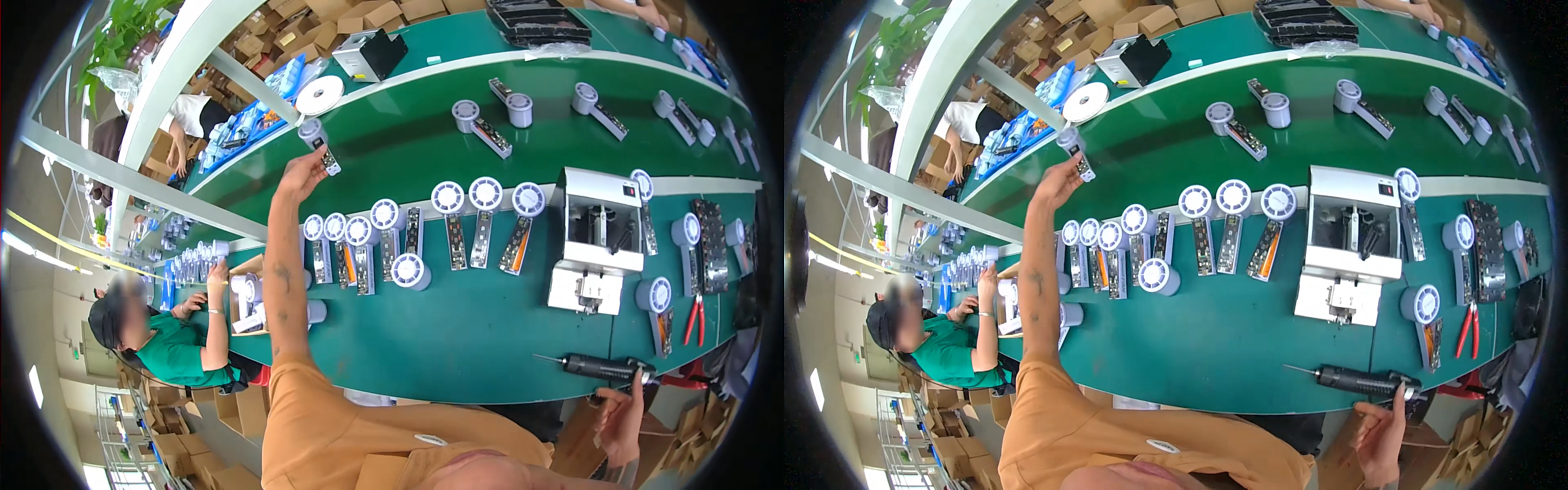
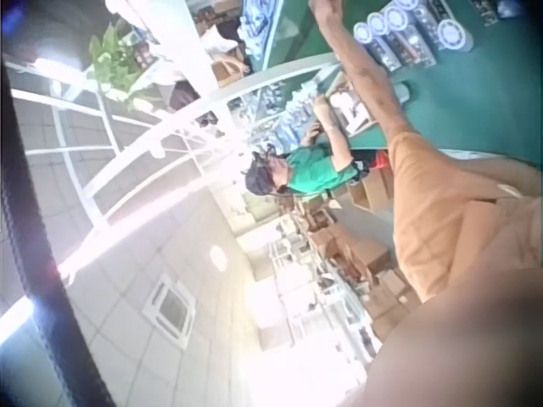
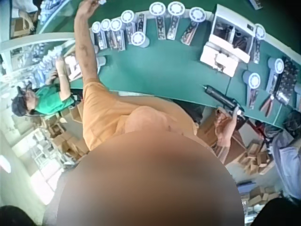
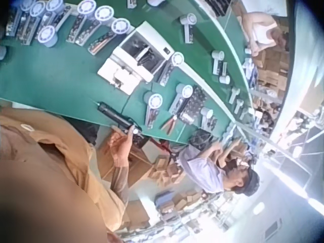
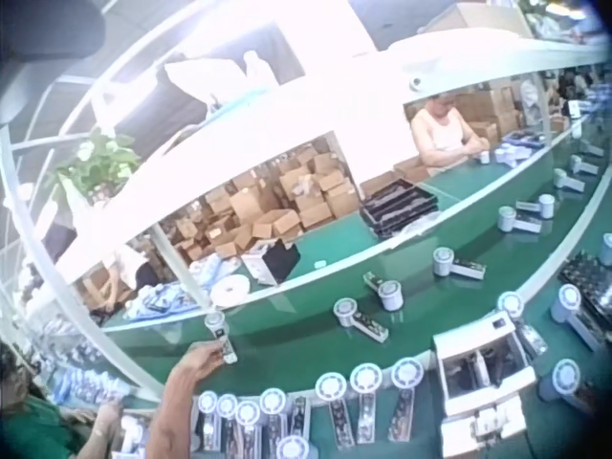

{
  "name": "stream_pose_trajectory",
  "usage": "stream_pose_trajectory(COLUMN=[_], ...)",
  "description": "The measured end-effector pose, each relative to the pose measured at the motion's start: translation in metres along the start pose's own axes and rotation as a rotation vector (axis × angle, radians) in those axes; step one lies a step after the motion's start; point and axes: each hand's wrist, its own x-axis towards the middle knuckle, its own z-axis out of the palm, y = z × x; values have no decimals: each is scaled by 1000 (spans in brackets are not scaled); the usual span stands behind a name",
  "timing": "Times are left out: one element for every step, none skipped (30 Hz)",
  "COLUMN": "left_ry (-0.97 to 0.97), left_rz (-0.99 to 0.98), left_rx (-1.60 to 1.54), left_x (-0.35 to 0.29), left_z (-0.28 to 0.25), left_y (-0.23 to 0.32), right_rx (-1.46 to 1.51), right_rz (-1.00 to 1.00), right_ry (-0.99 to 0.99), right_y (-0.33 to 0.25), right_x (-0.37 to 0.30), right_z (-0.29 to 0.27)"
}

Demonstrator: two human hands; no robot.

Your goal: Assembling electronic components onto a circuit board and testing them using an electric screwdriver and other tools.

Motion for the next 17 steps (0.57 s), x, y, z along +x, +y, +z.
stream_pose_trajectory(left_ry=[-125, -118, -110, -129, -144, 5, 7, 55, 0, -61, -100, -134, -61, -71, -73, -51, -31], left_rz=[108, 164, 222, 276, 333, 291, 330, 273, -44, 79, -8, -95, -126, -122, -114, -193, -271], left_rx=[-12, -29, -44, -50, -58, 124, -38, 95, 458, 330, 33, -259, -314, -217, -122, 21, 173], left_x=[-30, -71, -116, -152, -188, -222, -266, -295, -325, -346, -362, -375, -380, -381, -383, -386, -388], left_z=[34, 66, 92, 104, 110, 108, 146, 166, 169, 173, 197, 223, 243, 246, 247, 248, 246], left_y=[17, 29, 28, 16, 2, -26, -42, -61, -74, -117, -128, -133, -145, -160, -172, -171, -158], right_rx=[8, 16, 25, 17, 5, 8, 5, 13, 20, 12, 7, 30, 49, 52, 11, 30, 56], right_rz=[-10, -31, -51, -28, -6, 29, 53, 45, 43, 36, 1, -46, -99, -245, -411, -605, -795], right_ry=[-32, -19, -9, -1, 3, 40, 16, 21, 9, 15, -14, -2, 11, -14, 9, 19, 27], right_y=[-3, -7, -10, -14, -20, -23, -24, -23, -20, -18, -13, -9, -3, 10, 21, 32, 46], right_x=[-4, -3, -3, -3, -3, -2, 1, 0, 3, 2, 2, -3, -3, 5, 8, 12, 17], right_z=[-1, 2, 4, 8, 14, 21, 20, 19, 16, 20, 20, 25, 29, 20, 15, 12, 10])
